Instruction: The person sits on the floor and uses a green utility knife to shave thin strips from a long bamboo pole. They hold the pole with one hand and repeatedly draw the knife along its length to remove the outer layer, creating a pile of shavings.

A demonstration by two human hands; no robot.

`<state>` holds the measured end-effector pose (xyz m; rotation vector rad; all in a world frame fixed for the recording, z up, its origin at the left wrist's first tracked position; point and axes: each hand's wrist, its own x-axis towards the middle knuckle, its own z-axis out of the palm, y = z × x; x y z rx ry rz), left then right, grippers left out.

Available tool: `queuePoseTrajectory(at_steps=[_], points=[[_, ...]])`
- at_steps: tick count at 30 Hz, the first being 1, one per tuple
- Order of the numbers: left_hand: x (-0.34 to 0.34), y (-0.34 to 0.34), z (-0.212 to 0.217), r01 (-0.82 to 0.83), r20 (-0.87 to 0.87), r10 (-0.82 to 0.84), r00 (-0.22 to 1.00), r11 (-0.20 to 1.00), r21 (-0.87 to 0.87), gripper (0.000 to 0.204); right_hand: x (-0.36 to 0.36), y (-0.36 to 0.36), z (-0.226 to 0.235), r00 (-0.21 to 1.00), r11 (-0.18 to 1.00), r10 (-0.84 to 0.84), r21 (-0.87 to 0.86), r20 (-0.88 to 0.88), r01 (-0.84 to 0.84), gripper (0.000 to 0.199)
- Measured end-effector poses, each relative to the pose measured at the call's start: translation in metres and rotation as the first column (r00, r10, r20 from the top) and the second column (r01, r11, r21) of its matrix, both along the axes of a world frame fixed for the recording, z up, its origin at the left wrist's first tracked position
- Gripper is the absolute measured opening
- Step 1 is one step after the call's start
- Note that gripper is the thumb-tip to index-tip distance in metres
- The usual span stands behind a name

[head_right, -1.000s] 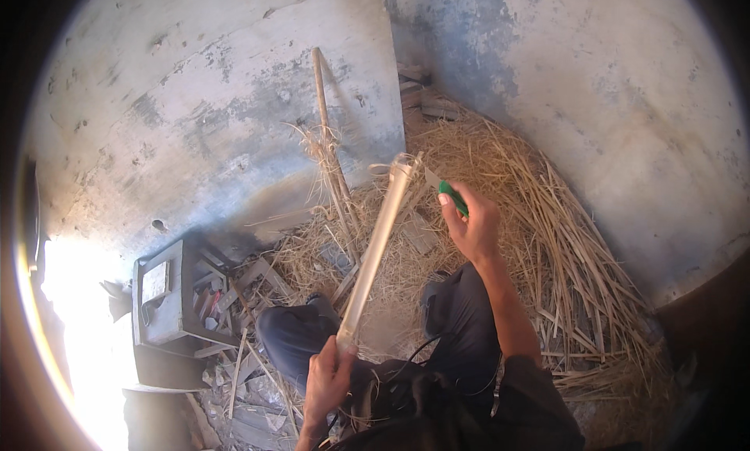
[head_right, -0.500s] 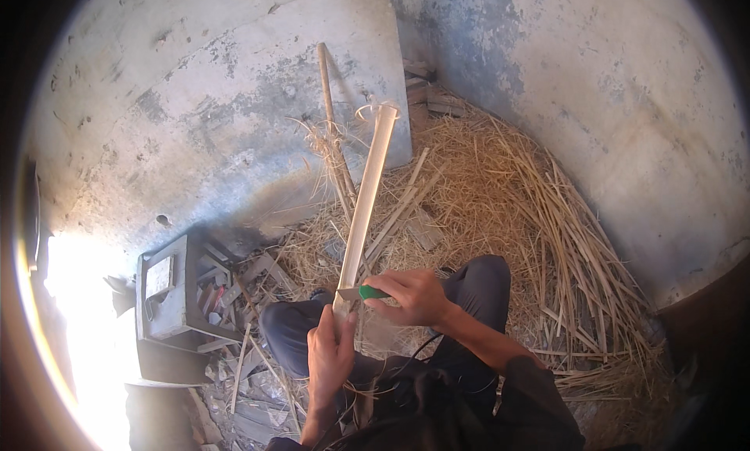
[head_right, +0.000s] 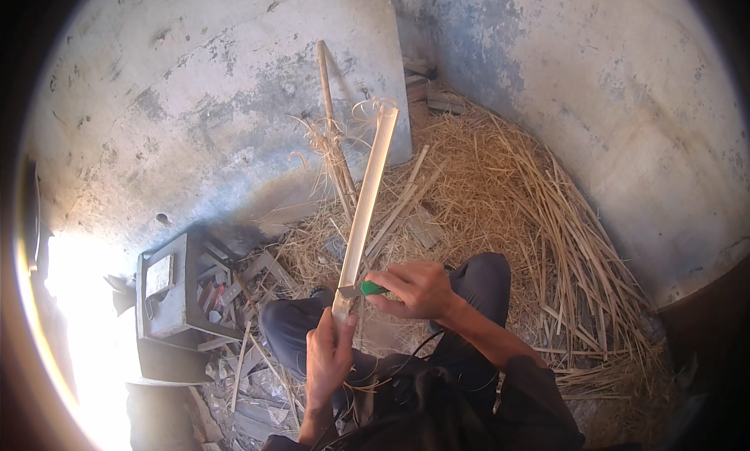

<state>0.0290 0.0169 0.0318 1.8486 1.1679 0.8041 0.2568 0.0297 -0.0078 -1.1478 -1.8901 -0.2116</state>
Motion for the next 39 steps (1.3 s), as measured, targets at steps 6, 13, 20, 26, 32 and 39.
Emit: queuePoseTrajectory(at_steps=[6,13,20,26,32,39], points=[[-0.007,-0.004,-0.001,0.005,0.009,-0.005,1.000,1.000,-0.007,0.020,0.000,0.000,0.005,0.999,1.000,0.007,0.021,0.031,-0.007,0.028],[-0.014,-0.006,-0.001,-0.002,-0.029,0.001,1.000,0.999,-0.040,0.020,-0.003,-0.001,0.004,0.999,1.000,-0.011,0.019,0.041,0.010,0.028],[-0.021,-0.011,-0.006,-0.016,-0.048,0.014,0.999,0.998,-0.055,0.020,-0.002,0.003,0.008,0.999,0.999,0.014,0.037,0.029,-0.015,0.027],[-0.026,-0.014,-0.005,-0.020,-0.077,0.014,0.997,0.997,-0.069,0.021,0.004,0.004,0.005,0.999,1.000,-0.010,-0.022,0.031,0.010,0.033],[-0.046,-0.035,-0.026,0.018,-0.160,-0.044,0.986,0.988,-0.156,0.025,0.087,0.045,-0.007,0.905,0.940,-0.339,-0.070,-0.257,0.332,0.041],[-0.066,-0.035,-0.025,-0.008,-0.172,-0.030,0.985,0.977,-0.215,0.031,0.173,0.057,-0.006,0.708,0.800,-0.598,-0.330,-0.375,0.501,0.052]])
